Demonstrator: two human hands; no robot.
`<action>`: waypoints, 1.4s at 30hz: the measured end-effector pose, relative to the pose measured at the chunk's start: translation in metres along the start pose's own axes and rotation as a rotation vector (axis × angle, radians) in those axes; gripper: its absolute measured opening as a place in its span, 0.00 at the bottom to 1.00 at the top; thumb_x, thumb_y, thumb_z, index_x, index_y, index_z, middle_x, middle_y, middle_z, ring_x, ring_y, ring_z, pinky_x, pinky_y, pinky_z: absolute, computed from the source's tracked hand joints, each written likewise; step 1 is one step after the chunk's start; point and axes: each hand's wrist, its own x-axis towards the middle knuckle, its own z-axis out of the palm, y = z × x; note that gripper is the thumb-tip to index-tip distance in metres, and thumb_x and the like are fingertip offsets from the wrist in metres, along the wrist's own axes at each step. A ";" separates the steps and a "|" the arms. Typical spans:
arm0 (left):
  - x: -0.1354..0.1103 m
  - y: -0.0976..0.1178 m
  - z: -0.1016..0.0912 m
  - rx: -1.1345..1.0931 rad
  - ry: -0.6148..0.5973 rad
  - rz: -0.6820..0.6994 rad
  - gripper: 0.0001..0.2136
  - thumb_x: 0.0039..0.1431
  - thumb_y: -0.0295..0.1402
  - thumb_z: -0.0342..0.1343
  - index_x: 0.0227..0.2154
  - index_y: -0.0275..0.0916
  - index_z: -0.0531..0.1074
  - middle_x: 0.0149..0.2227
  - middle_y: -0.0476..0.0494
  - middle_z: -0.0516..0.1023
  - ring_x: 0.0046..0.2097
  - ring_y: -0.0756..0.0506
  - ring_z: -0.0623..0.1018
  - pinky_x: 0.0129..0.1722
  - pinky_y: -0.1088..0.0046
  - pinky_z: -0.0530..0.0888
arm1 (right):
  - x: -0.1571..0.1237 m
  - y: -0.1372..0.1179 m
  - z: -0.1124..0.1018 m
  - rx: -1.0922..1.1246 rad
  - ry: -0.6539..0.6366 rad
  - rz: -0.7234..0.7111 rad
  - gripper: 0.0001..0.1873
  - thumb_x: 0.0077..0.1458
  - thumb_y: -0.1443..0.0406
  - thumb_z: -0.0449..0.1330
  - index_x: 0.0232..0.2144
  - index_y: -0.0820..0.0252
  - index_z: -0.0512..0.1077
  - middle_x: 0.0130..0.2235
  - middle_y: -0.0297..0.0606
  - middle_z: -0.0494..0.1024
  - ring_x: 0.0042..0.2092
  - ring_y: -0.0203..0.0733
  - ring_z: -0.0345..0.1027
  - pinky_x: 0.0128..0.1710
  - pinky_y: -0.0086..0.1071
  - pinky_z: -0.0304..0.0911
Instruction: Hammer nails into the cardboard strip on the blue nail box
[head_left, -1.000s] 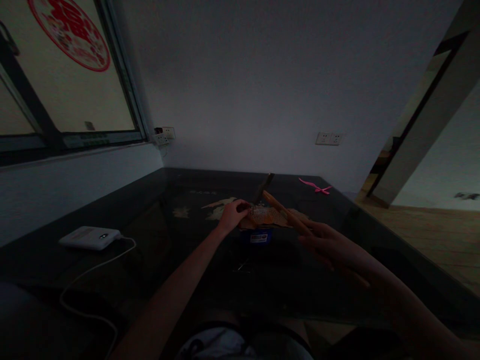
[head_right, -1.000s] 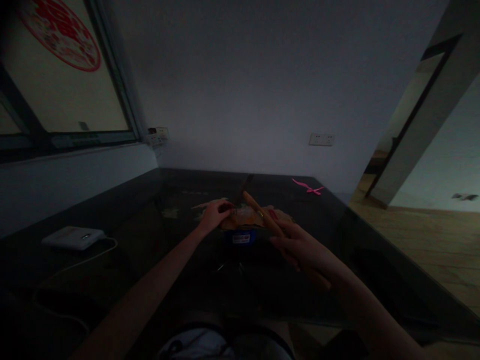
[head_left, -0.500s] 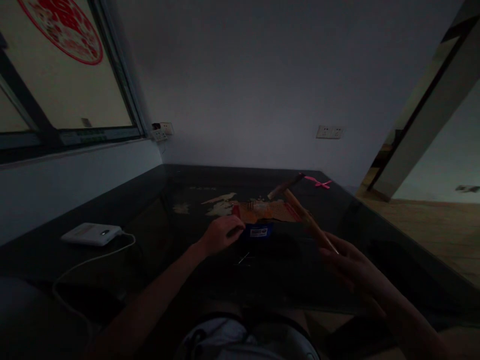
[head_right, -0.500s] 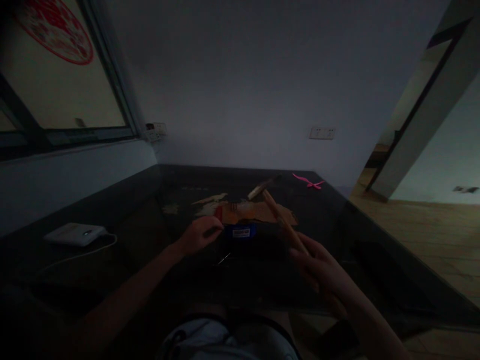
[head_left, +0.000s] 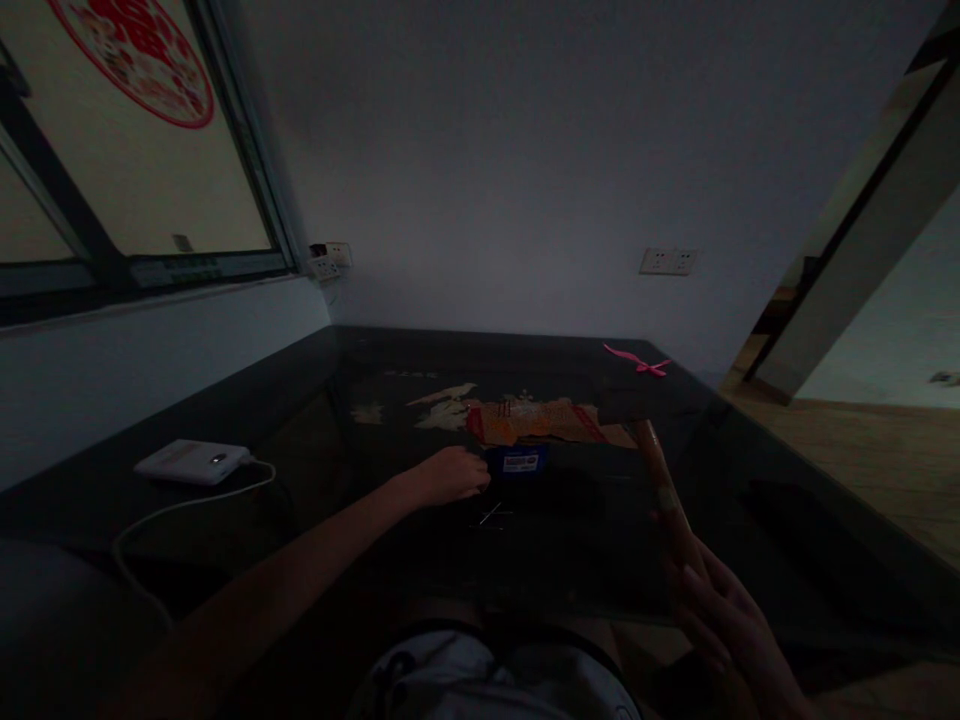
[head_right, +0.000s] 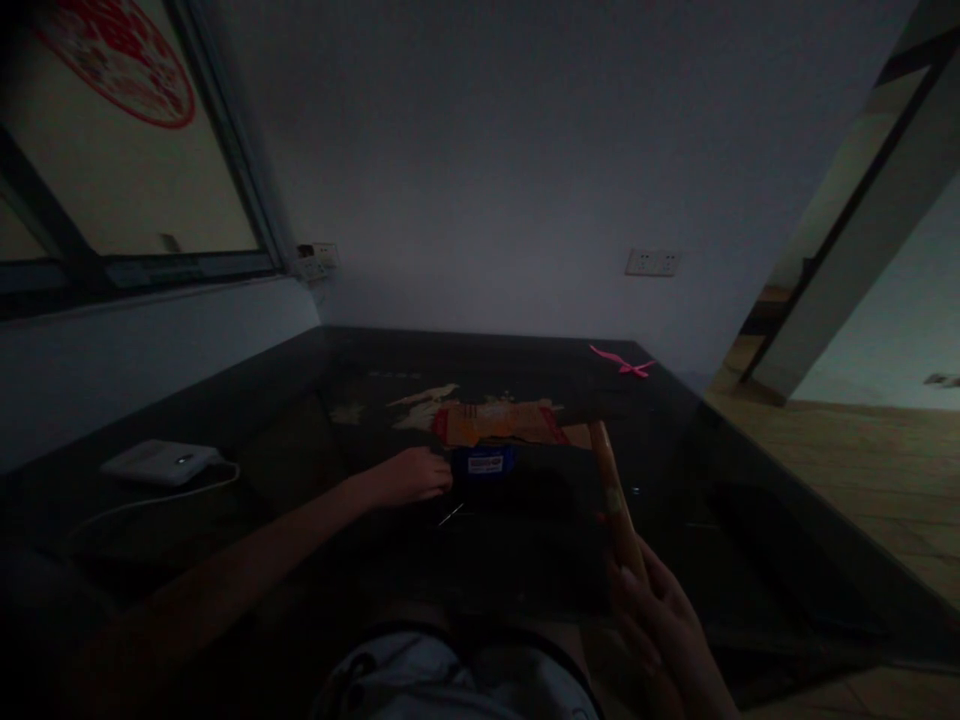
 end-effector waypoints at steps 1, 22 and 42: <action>0.001 -0.001 0.000 0.034 -0.003 -0.004 0.03 0.54 0.28 0.52 0.31 0.39 0.69 0.34 0.46 0.74 0.38 0.49 0.73 0.37 0.75 0.65 | -0.001 0.001 -0.002 -0.005 0.010 0.002 0.34 0.46 0.54 0.62 0.55 0.46 0.56 0.23 0.28 0.65 0.12 0.20 0.43 0.09 0.19 0.42; 0.051 -0.005 -0.053 -0.541 0.939 -0.390 0.07 0.53 0.34 0.55 0.31 0.37 0.73 0.33 0.45 0.77 0.37 0.49 0.76 0.39 0.72 0.71 | -0.010 0.007 0.002 0.098 0.109 0.006 0.36 0.43 0.57 0.65 0.54 0.52 0.60 0.18 0.25 0.62 0.12 0.21 0.44 0.09 0.17 0.44; 0.092 -0.031 -0.019 -0.690 0.723 -0.461 0.05 0.49 0.30 0.54 0.28 0.34 0.71 0.28 0.45 0.75 0.32 0.49 0.74 0.34 0.74 0.70 | -0.010 0.004 0.006 0.052 0.112 0.003 0.32 0.44 0.56 0.64 0.52 0.52 0.62 0.17 0.24 0.61 0.12 0.20 0.43 0.10 0.16 0.42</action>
